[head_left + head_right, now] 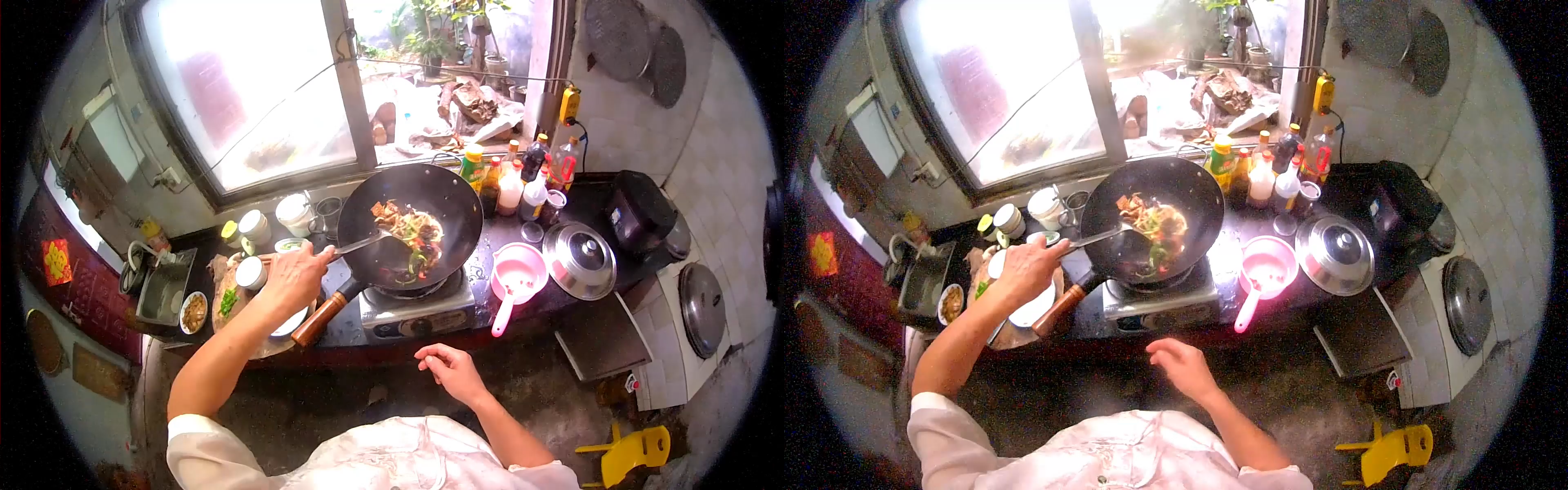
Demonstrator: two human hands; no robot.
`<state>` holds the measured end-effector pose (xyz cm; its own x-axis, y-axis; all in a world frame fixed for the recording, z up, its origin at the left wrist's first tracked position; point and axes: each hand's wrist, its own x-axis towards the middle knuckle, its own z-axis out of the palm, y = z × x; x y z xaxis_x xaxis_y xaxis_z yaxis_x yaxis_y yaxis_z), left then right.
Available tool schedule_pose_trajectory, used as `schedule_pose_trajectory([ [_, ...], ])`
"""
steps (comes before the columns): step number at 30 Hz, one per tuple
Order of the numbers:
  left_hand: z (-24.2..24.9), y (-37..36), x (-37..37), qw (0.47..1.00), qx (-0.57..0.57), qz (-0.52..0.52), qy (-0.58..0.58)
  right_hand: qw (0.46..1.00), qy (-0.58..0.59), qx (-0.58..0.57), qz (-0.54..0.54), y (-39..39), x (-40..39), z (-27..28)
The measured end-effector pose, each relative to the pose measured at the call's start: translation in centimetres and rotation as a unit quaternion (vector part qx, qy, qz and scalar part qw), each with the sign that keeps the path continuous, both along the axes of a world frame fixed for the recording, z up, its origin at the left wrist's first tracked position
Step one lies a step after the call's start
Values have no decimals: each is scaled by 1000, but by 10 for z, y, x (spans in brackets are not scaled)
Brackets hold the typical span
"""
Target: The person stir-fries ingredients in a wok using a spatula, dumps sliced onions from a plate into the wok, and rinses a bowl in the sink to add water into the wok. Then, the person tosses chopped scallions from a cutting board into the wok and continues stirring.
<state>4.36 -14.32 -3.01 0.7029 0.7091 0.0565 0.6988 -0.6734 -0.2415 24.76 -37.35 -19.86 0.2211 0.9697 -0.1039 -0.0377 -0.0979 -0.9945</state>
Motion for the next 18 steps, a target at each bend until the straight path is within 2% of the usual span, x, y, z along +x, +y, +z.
schedule_pose_trajectory([
  [2, 16, -2, 6, 1000, -5, 17, 7, 1000, -10, -2, -14, -5, 5, 2],
  [5, 81, -21, -11, 999, -20, -1, 46, 997, 52, -34, -51, -18, 18, -12],
  [7, 89, -26, -11, 997, -47, -14, 66, 995, 57, -47, -68, -20, 18, -14],
  [8, 89, -28, -9, 995, -60, -20, 74, 995, 55, -48, -66, -21, 17, -13],
  [9, 72, -23, -2, 995, -76, -27, 64, 995, 54, -50, -65, -21, 16, -13],
  [11, 14, -5, 19, 999, -27, -31, 26, 996, 50, -47, -56, -18, 12, -10],
  [13, -14, 4, 28, 1000, -17, -5, -20, 997, 43, -44, -51, -18, 10, -5],
  [15, -13, 22, 20, 994, -66, 46, -76, 997, 32, -42, -54, -20, 11, -1],
  [18, 29, 48, -7, 980, -142, 129, -59, 995, 43, -44, -72, -29, 22, -18],
])
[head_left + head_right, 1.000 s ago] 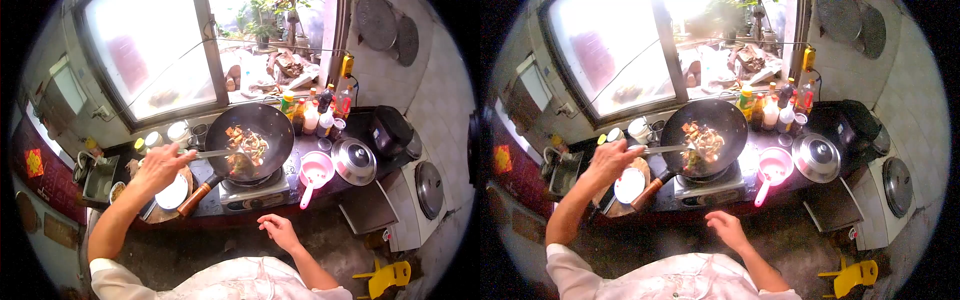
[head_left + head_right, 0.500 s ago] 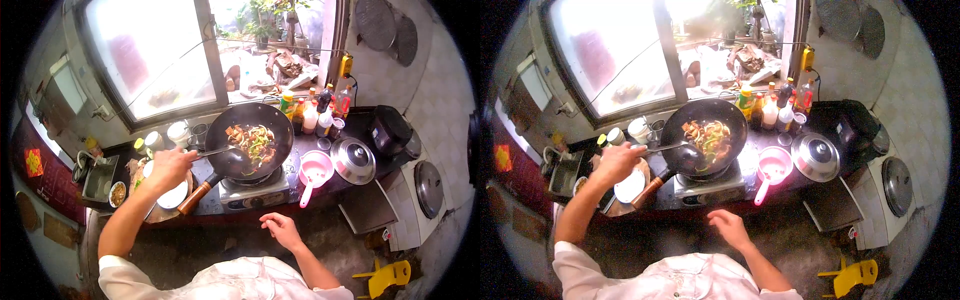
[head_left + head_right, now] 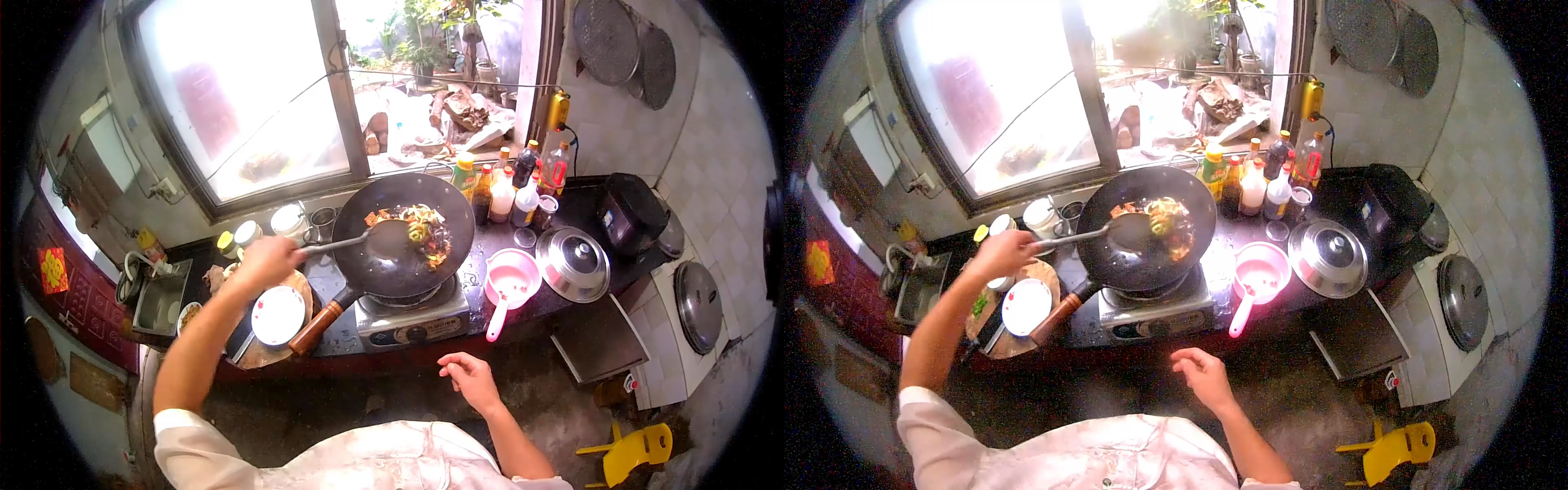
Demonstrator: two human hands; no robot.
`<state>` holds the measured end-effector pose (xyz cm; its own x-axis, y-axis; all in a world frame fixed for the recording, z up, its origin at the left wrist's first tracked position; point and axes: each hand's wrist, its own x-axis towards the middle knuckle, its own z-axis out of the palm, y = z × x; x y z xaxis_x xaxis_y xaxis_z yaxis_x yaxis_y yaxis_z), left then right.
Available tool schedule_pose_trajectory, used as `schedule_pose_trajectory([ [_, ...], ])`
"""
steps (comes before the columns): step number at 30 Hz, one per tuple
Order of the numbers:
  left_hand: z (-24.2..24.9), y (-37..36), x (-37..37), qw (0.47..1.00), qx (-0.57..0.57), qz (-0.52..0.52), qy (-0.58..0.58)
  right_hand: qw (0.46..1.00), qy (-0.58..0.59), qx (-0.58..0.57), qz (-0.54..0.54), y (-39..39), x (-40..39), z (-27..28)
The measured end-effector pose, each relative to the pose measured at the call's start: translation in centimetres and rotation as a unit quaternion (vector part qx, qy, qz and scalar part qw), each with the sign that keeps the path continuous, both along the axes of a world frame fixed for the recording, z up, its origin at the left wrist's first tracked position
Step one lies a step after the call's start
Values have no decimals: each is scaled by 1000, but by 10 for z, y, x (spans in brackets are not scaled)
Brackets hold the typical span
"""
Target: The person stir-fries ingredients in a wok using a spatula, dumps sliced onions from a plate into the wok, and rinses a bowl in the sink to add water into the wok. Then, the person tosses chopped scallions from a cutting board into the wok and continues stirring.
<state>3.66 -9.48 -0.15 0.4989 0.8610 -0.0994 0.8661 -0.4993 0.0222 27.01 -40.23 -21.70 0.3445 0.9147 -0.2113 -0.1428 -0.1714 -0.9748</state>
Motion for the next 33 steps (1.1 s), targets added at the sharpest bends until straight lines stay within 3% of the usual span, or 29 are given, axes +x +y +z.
schedule_pose_trajectory([
  [3, 32, 25, -12, 994, -87, 59, 4, 1000, 16, -10, -22, -5, 2, 1],
  [7, -3, 71, 13, 994, -49, 75, 63, 999, 27, -3, -24, -5, -5, 5],
  [12, -47, 45, 66, 997, 0, -67, 25, 1000, 11, -4, -12, 0, -11, 9],
  [15, -15, 37, 46, 996, -53, -65, -14, 1000, 3, 15, -19, -1, -6, 10],
  [17, -1, 45, 21, 996, -28, -83, -4, 1000, 3, 0, -12, -4, 1, 8],
  [19, 7, 65, -5, 996, -44, -70, 42, 1000, 10, -1, -21, -6, 4, 4],
  [22, 31, 67, -10, 979, -163, -43, 113, 999, 24, -4, -27, -9, 5, -2],
  [25, -8, 65, 16, 963, -261, -2, 67, 999, 38, 3, -30, -5, 2, 2],
  [27, -59, 58, 36, 930, -360, 17, -80, 999, 32, 8, -30, 0, -1, 6],
  [30, -132, 42, 48, 874, -411, 51, -253, 999, 8, 11, -31, 3, 0, 9],
  [33, -153, 28, 42, 842, -418, 72, -333, 999, 3, -2, -33, 1, 0, 6],
])
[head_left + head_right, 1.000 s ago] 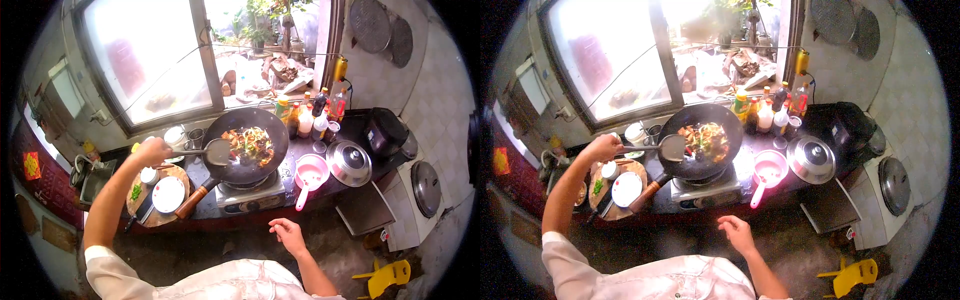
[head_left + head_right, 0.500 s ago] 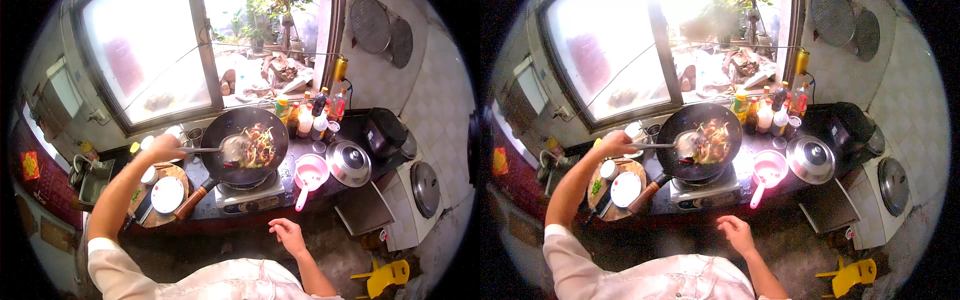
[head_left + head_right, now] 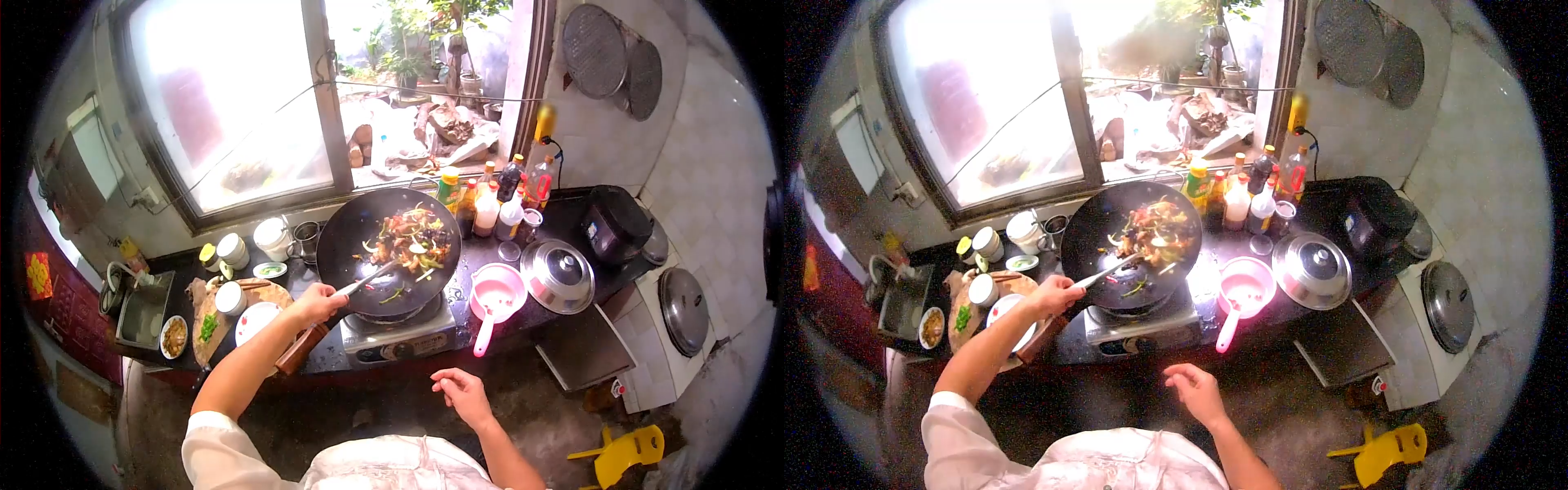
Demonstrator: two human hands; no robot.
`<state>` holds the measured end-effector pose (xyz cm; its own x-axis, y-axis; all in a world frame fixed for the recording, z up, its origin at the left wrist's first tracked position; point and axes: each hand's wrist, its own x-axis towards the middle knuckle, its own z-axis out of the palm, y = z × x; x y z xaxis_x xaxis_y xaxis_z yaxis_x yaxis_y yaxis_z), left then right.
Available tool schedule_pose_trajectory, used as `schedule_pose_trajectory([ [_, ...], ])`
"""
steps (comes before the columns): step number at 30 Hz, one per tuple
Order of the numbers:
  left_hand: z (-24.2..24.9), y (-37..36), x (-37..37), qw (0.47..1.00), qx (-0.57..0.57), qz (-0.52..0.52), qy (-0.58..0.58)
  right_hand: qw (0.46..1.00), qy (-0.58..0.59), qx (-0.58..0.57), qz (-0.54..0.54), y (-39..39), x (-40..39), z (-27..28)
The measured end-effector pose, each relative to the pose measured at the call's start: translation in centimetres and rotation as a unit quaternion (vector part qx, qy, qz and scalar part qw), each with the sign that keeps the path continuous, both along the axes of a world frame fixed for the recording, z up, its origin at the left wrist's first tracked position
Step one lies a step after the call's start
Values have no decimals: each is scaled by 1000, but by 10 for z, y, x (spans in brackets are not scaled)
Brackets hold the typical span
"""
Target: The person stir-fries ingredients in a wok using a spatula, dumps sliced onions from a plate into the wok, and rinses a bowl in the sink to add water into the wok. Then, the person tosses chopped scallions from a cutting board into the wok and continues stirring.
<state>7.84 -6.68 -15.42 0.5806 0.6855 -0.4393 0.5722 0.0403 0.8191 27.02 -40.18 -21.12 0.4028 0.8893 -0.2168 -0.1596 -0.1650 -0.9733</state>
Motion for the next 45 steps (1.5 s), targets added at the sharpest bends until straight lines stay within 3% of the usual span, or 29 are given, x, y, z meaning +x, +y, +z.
schedule_pose_trajectory([
  [2, 0, 1, -16, 999, 28, 19, -15, 1000, -3, -8, 8, -1, 0, -1],
  [6, 48, -18, -51, 941, 330, -24, 74, 1000, -8, -5, 27, 6, -3, -3],
  [7, 50, -16, -57, 949, 301, -14, 94, 999, -6, -8, 36, 8, -6, -2],
  [10, 86, -33, -72, 887, 435, -92, 125, 998, -12, -7, 56, 18, -10, 4],
  [13, 122, -61, -73, 854, 478, -134, 154, 998, -20, 8, 64, 20, -14, 1],
  [18, 100, -78, -41, 834, 478, -160, 223, 997, -19, 14, 69, 25, -20, 4],
  [28, 77, -27, 20, 781, 597, -12, 180, 1000, 12, 19, 21, 5, -13, -2],
  [33, 46, -35, 43, 810, 566, -95, 119, 999, -10, -11, 43, 4, -15, 5],
  [36, 77, -43, 3, 790, 560, -187, 169, 999, -4, -8, 51, 6, -18, 2],
  [37, 92, -47, -7, 776, 548, -199, 240, 999, -6, -4, 54, 8, -18, 2],
  [42, 149, -61, -64, 673, 663, -215, 247, 995, -18, -8, 93, 22, -25, 6],
  [45, 200, -83, -80, 687, 634, -199, 294, 994, -31, 19, 100, 28, -27, 1],
])
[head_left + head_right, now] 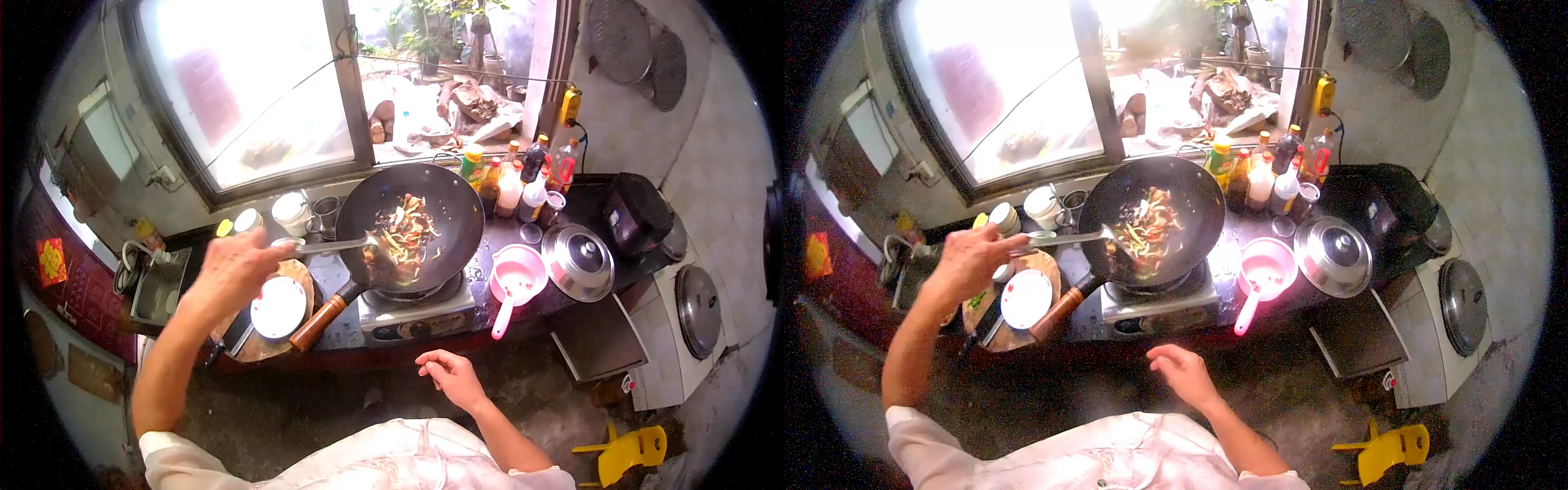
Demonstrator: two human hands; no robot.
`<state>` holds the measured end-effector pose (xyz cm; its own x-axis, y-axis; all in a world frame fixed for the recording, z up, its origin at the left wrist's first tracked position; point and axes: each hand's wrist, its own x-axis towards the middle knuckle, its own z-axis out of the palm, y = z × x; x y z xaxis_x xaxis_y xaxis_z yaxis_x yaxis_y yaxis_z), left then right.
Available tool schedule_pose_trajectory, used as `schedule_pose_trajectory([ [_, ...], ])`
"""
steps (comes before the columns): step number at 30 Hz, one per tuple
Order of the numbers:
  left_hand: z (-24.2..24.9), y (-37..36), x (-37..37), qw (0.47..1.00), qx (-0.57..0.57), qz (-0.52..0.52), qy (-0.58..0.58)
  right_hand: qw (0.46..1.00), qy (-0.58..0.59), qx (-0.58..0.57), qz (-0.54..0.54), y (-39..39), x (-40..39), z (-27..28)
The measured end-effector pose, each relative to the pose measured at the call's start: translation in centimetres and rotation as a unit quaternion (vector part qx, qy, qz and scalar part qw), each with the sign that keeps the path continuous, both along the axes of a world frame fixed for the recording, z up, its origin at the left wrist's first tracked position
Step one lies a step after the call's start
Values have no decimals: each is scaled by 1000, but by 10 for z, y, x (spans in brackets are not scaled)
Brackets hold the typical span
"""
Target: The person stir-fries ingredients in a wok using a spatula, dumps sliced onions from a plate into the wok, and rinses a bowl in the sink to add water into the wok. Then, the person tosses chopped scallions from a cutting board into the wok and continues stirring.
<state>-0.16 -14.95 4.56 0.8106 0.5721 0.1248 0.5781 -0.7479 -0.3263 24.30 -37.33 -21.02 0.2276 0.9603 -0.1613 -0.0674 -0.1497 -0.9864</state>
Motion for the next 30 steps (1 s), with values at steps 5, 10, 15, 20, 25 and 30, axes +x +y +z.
schedule_pose_trajectory([
  [5, 15, -7, -4, 996, -30, 66, 57, 1000, 16, -6, -1, 2, 0, 1],
  [10, -84, 16, 36, 998, -38, 27, -53, 1000, -9, 20, 8, 3, -4, 7],
  [15, 6, -8, 21, 992, -79, 85, 53, 998, 44, -22, -38, -11, 12, -6],
  [20, -53, 3, 49, 991, -122, 60, 11, 998, 38, -25, -33, -7, 6, 7],
  [25, -90, 31, 55, 975, -145, 141, -89, 1000, 13, -1, -28, -8, 7, -1],
  [30, -12, 70, 28, 916, -278, 288, -27, 995, 48, -34, -77, -23, 17, -2],
])
